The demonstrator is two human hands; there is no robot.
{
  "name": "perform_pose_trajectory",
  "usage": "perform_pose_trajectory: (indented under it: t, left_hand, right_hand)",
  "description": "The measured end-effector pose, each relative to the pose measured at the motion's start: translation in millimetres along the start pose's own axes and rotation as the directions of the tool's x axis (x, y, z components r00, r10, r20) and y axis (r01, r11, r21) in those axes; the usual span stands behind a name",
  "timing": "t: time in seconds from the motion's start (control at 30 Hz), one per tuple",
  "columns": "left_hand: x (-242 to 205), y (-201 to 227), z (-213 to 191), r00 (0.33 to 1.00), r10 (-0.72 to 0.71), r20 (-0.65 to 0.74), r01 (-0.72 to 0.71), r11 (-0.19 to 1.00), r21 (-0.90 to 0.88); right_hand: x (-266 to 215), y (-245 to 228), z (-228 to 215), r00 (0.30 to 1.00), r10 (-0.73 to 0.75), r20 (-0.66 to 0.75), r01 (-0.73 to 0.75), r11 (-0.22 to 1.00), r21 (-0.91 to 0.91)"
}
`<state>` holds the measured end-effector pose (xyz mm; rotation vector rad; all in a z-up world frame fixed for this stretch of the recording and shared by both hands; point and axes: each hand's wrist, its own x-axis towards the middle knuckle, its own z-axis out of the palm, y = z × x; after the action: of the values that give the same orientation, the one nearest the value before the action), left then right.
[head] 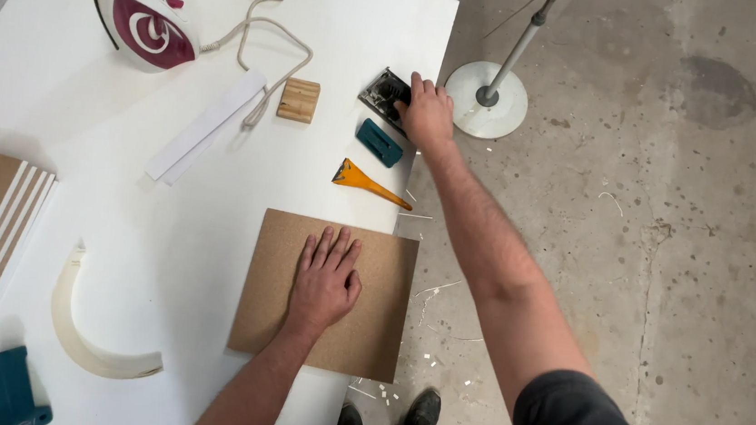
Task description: The person assembles a wooden box by sanding the edges of a board, attaching a white strip with an iron, and securing it with a staple gun. The person repeats the sanding process on the assembled box.
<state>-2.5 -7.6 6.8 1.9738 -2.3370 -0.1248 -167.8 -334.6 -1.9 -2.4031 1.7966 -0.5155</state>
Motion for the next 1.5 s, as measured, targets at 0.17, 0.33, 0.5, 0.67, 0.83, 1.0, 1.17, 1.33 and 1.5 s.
perform_pose_trajectory:
  t: [0.17,0.33,0.5,0.67,0.83,1.0,1.17,1.33,1.5]
  left_hand:
    - [-2,-1,3,0.999,0.018,-0.043,-0.019,1.0,-0.016]
    - [-4,-5,14,0.99,0.054,-0.132,-0.058,0.998,-0.024]
    - [-5,-6,22,0.978,0.074,-0.197,-0.072,0.997,0.018]
    - [-7,-4,23,0.966,0.086,-0.245,-0.078,0.996,0.044]
    - [-7,-4,20,0.976,0.086,-0.199,-0.085,0.996,0.016]
    - [-10,-5,24,0.966,0.092,-0.241,-0.089,0.996,0.023]
    - [-5,-5,21,0.961,0.076,-0.267,-0.077,0.997,0.006]
    - [-7,-5,24,0.96,0.08,-0.267,-0.083,0.997,-0.002]
    - [-8,-4,22,0.949,0.094,-0.301,-0.101,0.995,-0.008]
  right_hand:
    - [-1,20,-34,1.0,0.011,0.029,-0.014,0.991,0.13]
    - [-168,-4,-126,0.936,0.272,-0.221,-0.065,0.754,0.654]
    - [-426,-22,-41,0.875,0.465,0.137,-0.394,0.518,0.759]
    - [-513,-72,-33,0.788,0.561,0.255,-0.511,0.365,0.778]
    - [-389,-49,-46,0.855,0.475,0.208,-0.46,0.511,0.726]
    - [-322,-29,-41,0.858,0.47,0.207,-0.466,0.542,0.699]
    - [-455,-79,-70,0.811,0.477,0.339,-0.573,0.524,0.631]
    - [-340,-42,-45,0.838,0.475,0.268,-0.536,0.629,0.563]
    - [-334,-58,-69,0.878,0.396,0.269,-0.478,0.729,0.49]
